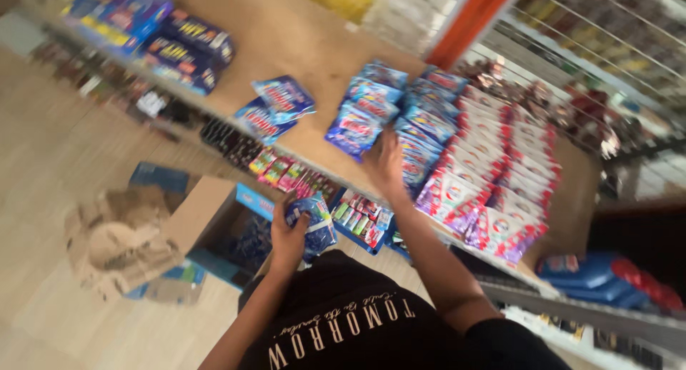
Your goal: The person repeatedly takes blue snack packets from a cardboard box on the floor and places them on a nearby shelf. They handle the packets one at a time, arranging them in neat rows among other products.
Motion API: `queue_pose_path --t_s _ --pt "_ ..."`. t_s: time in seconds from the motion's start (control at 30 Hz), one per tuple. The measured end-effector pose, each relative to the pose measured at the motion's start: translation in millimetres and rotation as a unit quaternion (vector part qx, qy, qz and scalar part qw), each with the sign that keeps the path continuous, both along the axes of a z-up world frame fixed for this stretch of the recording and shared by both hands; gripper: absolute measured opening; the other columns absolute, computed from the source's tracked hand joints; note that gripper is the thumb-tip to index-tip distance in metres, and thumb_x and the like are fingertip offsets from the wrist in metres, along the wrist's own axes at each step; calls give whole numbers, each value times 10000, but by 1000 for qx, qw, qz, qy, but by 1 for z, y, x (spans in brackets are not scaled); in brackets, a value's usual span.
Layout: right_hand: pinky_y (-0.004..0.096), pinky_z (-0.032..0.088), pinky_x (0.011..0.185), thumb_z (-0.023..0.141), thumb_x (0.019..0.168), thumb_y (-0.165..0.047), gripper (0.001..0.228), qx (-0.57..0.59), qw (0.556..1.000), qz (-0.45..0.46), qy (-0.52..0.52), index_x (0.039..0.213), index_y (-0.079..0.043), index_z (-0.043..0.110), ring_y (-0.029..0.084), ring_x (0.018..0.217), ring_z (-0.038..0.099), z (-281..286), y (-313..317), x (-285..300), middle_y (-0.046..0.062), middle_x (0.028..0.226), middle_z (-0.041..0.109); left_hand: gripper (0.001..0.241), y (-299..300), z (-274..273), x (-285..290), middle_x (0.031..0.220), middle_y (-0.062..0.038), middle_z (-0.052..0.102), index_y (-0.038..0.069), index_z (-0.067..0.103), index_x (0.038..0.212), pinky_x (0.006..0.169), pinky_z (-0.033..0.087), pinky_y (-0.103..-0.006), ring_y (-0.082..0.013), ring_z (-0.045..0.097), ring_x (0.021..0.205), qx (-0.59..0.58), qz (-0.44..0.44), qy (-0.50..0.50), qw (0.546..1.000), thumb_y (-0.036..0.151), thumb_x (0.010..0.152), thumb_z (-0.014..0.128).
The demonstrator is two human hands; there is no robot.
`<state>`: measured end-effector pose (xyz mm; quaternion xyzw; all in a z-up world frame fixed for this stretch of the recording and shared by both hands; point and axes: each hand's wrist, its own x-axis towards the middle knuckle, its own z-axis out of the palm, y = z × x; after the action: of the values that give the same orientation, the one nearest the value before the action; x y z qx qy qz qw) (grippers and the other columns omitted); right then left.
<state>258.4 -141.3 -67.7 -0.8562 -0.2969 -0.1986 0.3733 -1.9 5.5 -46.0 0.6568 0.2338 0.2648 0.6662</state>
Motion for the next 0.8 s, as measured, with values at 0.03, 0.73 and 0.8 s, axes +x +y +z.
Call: queue_pose_path --t_s 0.03,0.73,0.8 --pt "507 484 1054 682 866 -175 615 24 998 39 50 1425 -24 474 442 1185 569 4 -10 -21 270 1323 583 547 -1 2 2 1307 -147 640 7 516 1416 1021 490 -330 -215 616 1177 -4 -22 -5 1000 -20 890 666" --pt "281 484 669 780 890 -146 198 287 844 -142 431 1003 -3 703 91 761 583 79 -128 -364 14 840 652 317 -72 -2 -68 1048 -73 723 -20 666 1200 825 545 -275 -126 667 906 -152 -486 154 847 97 914 739" --pt "280 496 730 772 906 -149 201 300 848 -148 411 1017 4 703 83 820 589 84 -137 -379 12 877 660 321 -83 -3 -80 1043 -73 726 -25 671 1217 817 537 -282 -127 661 900 -202 -506 170 821 108 930 731"
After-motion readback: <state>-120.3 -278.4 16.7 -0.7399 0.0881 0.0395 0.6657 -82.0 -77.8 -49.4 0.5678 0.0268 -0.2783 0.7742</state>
